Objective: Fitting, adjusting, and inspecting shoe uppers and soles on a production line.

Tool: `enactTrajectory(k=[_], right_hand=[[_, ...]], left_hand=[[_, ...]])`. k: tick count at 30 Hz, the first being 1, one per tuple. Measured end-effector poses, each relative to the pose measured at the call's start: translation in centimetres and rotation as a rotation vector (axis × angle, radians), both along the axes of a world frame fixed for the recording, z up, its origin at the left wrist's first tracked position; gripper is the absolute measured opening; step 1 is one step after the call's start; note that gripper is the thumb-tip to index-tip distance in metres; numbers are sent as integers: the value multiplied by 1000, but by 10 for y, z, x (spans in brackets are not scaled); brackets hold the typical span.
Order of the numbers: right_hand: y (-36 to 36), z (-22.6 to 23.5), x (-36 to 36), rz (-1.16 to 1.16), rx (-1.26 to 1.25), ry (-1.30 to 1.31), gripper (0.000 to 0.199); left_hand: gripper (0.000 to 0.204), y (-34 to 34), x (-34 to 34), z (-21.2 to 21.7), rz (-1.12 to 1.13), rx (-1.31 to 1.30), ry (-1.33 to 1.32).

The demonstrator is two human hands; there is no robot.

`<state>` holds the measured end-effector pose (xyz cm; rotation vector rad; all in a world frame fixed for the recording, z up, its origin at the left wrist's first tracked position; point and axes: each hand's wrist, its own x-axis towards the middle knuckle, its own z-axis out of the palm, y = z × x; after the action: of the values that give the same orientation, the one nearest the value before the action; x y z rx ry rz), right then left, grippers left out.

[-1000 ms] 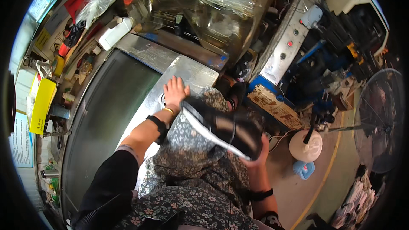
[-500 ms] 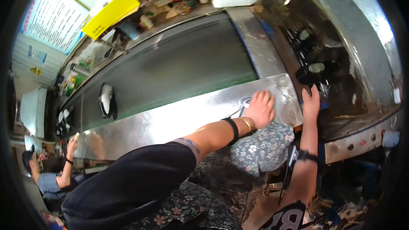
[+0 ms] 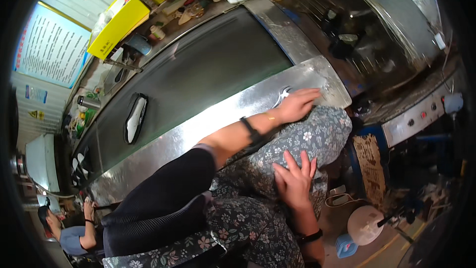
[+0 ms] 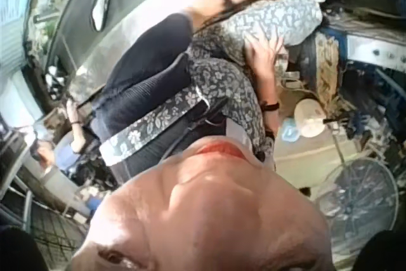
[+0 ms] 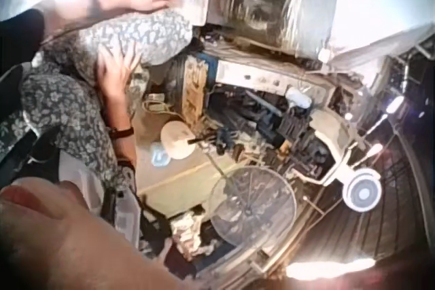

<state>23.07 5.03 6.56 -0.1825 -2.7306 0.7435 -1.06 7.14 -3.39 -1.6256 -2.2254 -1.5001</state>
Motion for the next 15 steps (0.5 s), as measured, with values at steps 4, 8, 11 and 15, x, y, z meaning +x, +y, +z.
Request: enactTrajectory(k=[4,8,11,15], right_hand=[[1,-5,3,-25,-58,59,14],[-3,-11,0,-70,-47,101,10],[-5,-15,-1,-85,-7,113,10],[-9,-20,-9,-81,13,109,10]], left_hand=[[33,-139,-41,32,233,240,123],[59,-378,-133,33,976,-540,548],[78,-505,-135,72,1723,-967,29],[87,-602,-126,72,1596,-1183,-761]])
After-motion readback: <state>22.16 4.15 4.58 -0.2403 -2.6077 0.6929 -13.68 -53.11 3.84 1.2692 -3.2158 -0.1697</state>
